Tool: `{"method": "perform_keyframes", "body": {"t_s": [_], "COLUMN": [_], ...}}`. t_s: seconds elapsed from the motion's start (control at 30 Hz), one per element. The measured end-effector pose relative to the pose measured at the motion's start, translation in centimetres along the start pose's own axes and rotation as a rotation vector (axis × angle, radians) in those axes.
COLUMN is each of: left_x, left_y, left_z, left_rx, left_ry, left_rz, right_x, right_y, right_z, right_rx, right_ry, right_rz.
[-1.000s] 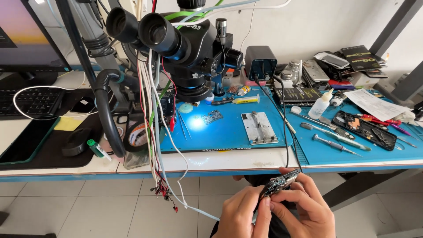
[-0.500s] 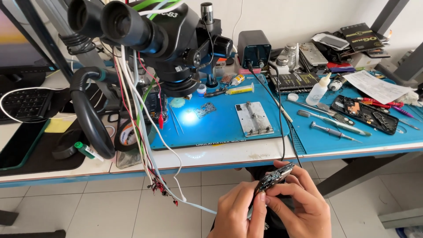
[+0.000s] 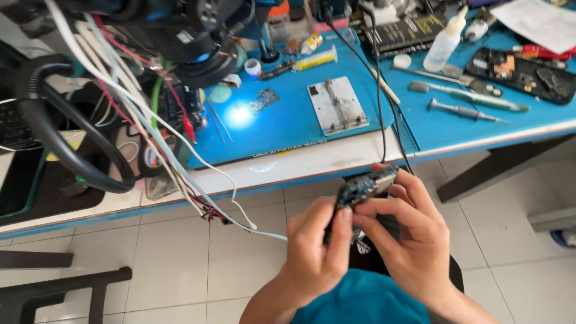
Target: The person holds a disassembled smartphone and manipulates its internal components. They remove a small circuit board from the phone's frame, place it on a metal fixture on the workbench, and then reinsert it back into the phone.
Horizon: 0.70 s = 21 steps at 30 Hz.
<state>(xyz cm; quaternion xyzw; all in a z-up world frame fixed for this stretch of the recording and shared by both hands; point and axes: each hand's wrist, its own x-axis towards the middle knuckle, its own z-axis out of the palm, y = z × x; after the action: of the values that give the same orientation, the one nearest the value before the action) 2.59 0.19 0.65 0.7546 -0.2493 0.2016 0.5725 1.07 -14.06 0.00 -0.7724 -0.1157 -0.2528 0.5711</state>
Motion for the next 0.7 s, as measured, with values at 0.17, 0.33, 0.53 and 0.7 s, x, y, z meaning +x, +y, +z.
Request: {"method": "perform_keyframes", "body": {"t_s": [0.17,0.33,0.53,0.7], "left_x": [-0.5,-0.1,1.2,2.5], "left_y": [-3.2,-4.8,-6.9,-9.3], "left_z": [0.7,0.9,0.8,0.3], "left_rx": [-0.289,-0.378,-0.796,-1.725], "left_ry": [0.008,0.087,0.102,-0.136], "left_rz": [-0.288,-0.364,-0.518,-0.601], "right_x": [-0.2,0.6,0.3,-0.6], "right_y": [2.1,3.1,3.7,3.5], "right_z": [-1.0,-2.2,-3.0,-3.6], "right_rx": [0.056,0.332,0.319,0.457], "right_ry": [0.003,0.004,-0.025,-0.09], "right_rz": [0.061,0.168,0.129,0.199]}}
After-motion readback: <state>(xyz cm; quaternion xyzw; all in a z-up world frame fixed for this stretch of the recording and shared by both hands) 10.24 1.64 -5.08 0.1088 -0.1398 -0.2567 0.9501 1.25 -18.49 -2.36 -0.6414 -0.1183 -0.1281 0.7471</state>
